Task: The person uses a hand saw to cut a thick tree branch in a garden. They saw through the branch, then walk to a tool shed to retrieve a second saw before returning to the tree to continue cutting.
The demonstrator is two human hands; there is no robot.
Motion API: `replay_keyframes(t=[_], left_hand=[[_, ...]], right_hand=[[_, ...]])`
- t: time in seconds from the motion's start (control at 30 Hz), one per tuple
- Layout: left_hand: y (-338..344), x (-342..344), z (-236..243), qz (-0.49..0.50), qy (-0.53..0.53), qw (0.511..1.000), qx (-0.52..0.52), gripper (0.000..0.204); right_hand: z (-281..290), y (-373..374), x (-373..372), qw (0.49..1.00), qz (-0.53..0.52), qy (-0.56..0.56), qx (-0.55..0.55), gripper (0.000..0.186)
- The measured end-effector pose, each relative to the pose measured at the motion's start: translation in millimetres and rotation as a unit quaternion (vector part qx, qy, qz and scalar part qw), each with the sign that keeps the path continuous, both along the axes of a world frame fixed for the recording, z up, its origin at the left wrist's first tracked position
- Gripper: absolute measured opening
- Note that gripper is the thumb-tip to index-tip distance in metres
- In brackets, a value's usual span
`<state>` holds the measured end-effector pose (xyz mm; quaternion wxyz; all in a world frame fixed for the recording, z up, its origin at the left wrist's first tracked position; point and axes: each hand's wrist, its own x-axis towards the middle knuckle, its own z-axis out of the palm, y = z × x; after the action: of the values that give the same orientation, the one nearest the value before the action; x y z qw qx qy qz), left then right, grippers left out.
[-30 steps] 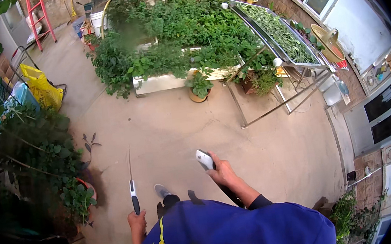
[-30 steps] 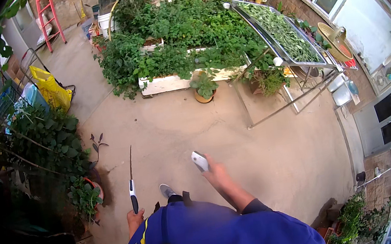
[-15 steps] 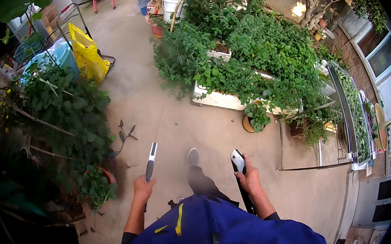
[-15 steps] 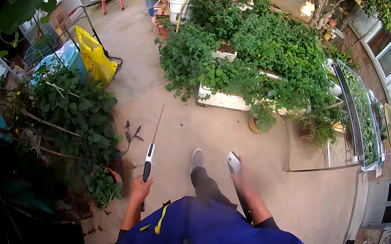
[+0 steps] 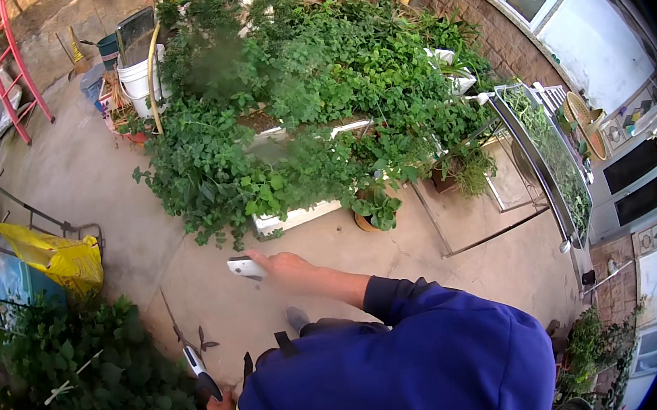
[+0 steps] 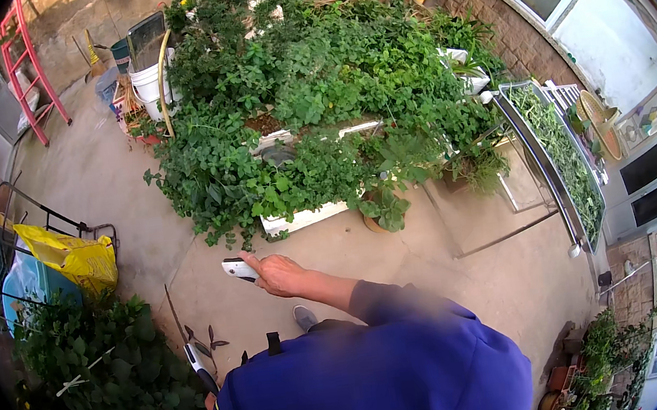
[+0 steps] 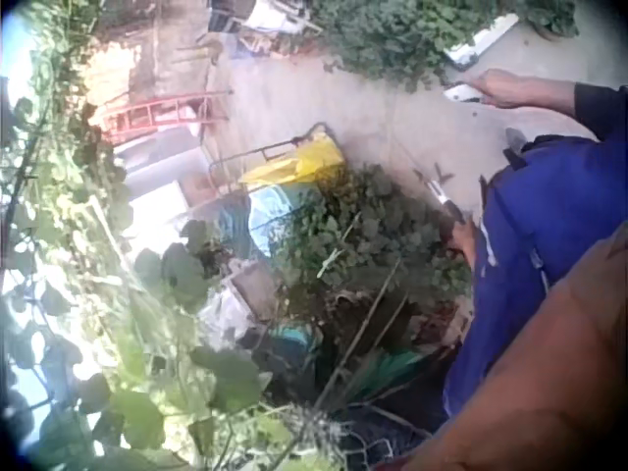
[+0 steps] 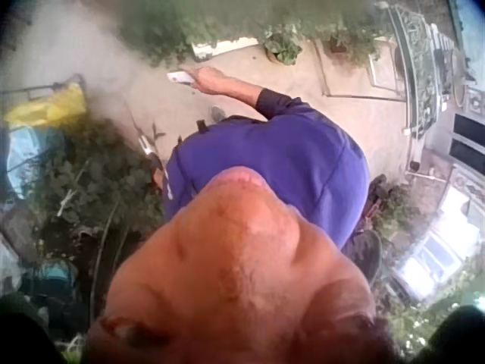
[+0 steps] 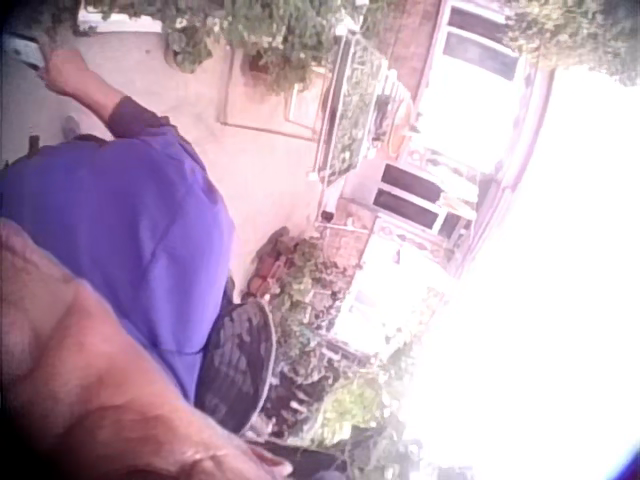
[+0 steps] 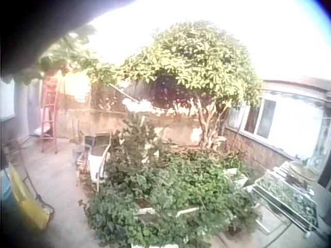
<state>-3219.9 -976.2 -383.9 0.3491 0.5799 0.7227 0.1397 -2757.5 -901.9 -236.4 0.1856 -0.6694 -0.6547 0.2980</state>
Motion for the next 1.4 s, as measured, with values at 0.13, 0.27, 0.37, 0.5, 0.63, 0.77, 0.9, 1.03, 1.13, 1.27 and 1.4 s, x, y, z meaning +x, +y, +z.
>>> replay_keyframes(t=[0.13,0.27,0.37,0.5,0.63,0.77,0.9,1.03,1.13,1.27,1.4], left_hand=[[79,25,62,0.016,-0.007,0.998,-0.055,0.036],[164,22,74,0.041,-0.016,0.996,-0.083,0.035],[228,-13,31,0.066,-0.021,0.995,-0.077,0.045],[352,-25,58,0.058,-0.037,0.994,-0.079,0.043],[474,-46,89,0.047,-0.084,0.994,-0.051,0.039],[587,-63,96,-0.027,-0.046,0.998,0.041,0.034],[680,-61,98,-0.005,-0.112,0.994,0.01,0.035],[758,-54,86,0.023,-0.157,0.987,0.0,0.037],[819,-53,76,0.045,-0.183,0.981,-0.039,0.037],[901,-63,83,0.013,-0.083,0.996,-0.012,0.036],[990,-65,84,0.071,-0.115,0.989,-0.058,0.038]], right_hand=[[3,102,-19,0.999,0.006,0.021,0.035,0.08],[-6,179,-40,0.997,-0.038,0.063,0.029,0.079],[-22,226,-51,0.998,-0.06,0.016,-0.011,0.079],[-28,284,-73,0.993,-0.107,-0.015,-0.041,0.08],[0,363,-102,0.99,-0.137,-0.02,-0.027,0.077],[4,436,-118,0.99,-0.139,0.0,0.001,0.075],[1,509,-128,0.988,-0.148,0.005,0.039,0.075],[4,595,-132,0.988,-0.156,0.012,0.012,0.076],[-7,671,-128,0.984,-0.171,0.038,0.035,0.075],[-19,802,-116,0.981,-0.167,0.069,0.072,0.072],[-25,951,-102,0.964,-0.15,0.089,0.202,0.067]])
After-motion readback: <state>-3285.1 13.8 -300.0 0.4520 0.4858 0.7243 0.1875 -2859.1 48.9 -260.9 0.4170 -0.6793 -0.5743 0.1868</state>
